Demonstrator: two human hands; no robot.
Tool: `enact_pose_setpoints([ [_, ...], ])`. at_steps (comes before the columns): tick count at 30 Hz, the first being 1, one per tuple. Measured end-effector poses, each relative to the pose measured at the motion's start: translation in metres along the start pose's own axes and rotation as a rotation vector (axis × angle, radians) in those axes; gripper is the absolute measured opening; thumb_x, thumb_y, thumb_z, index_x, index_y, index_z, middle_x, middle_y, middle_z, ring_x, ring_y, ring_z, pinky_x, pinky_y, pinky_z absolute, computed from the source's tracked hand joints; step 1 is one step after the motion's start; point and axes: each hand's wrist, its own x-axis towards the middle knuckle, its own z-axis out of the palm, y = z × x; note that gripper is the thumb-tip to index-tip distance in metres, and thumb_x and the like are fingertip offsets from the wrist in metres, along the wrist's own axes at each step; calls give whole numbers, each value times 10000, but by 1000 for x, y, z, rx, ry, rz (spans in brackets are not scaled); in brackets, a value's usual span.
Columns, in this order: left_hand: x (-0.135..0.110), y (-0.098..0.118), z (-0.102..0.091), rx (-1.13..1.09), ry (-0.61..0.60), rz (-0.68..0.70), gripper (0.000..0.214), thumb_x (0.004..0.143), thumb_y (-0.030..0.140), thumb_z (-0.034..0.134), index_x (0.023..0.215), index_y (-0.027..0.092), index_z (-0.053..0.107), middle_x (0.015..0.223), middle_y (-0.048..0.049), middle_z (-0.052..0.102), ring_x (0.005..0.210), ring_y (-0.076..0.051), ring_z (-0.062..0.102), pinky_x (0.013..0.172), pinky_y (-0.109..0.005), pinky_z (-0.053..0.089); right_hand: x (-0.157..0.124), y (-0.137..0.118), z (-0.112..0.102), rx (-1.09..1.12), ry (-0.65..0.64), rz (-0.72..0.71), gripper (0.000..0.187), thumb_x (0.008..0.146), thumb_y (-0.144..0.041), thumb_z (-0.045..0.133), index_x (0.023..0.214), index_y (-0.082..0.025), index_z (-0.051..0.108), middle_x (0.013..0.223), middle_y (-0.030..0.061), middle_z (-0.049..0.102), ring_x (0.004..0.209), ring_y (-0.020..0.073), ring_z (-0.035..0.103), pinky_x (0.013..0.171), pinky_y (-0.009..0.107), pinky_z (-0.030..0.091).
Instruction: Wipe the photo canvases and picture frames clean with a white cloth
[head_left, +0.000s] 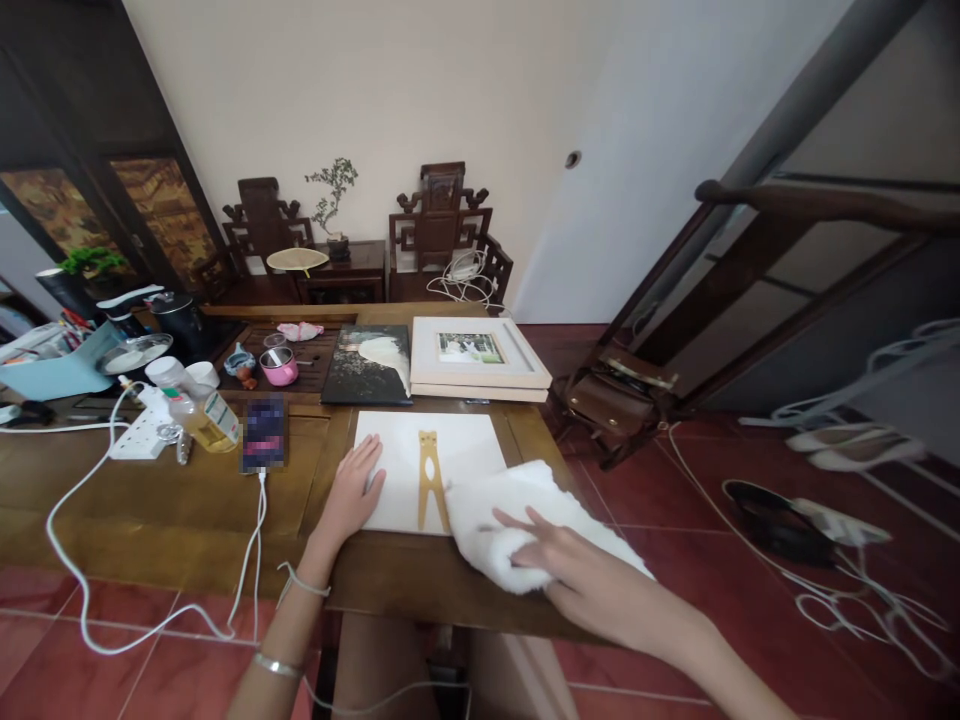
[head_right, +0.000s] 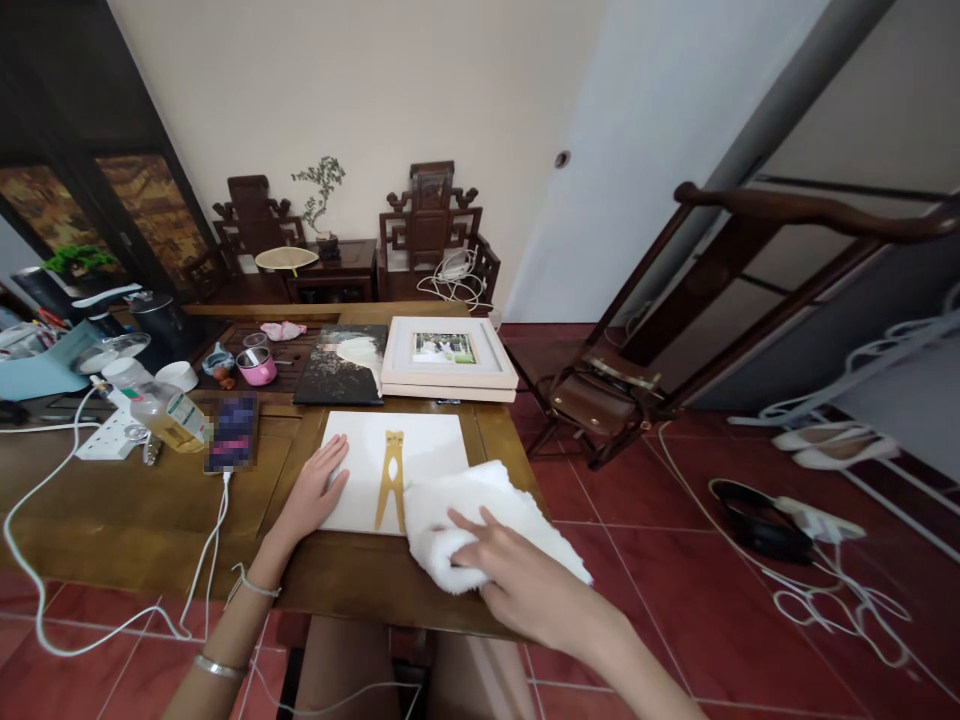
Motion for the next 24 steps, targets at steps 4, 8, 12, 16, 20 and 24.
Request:
enact_pose_setpoints([
  [4,1,1,-1,3,-3,-8,438,914,271,411,1344,189,442,1430,-106,420,1356,-215,338,1109,-482,290,29,16,-9,-2,95,10,530,627,3,355,1017,-193,655,1244,64,603,1309,236,381,1091,411,267],
  [8,1,1,-3,-6,1,-11,433,904,278,433,1328,198,465,1415,-102,442,1347,-219,356,1103,-475,304,85,45,-27,-97,200,59,507,653,-28,371,1041,-161,670,1045,90,685,1122,274,553,964,376,394],
  [12,1,-1,-4,-26,12,-21,428,896,283,452,1319,220,479,1404,-90,459,1334,-225,378,1095,-480,315,124,65,-41,-133,284,48,508,659,-38,382,1061,-158,669,1033,84,691,1028,266,591,916,340,416],
  [16,1,-2,-3,-36,28,-14,426,895,282,456,1316,229,483,1400,-82,465,1331,-220,383,1097,-472,316,118,62,-36,-136,306,46,508,654,-32,374,1051,-147,670,1053,96,680,1046,274,582,932,359,409],
  [20,1,-1,-2,-28,23,-12,426,897,275,448,1317,217,481,1405,-88,459,1338,-218,371,1098,-466,317,67,34,-16,-86,194,22,510,641,-16,365,1021,-167,668,1074,85,676,1193,261,504,1051,398,310],
  [24,1,0,-1,-16,26,-10,427,899,268,443,1320,209,476,1409,-93,452,1338,-222,371,1099,-476,313,8,8,-2,37,45,-7,514,628,-17,375,990,-242,662,1284,26,574,1316,214,372,1080,366,297],
])
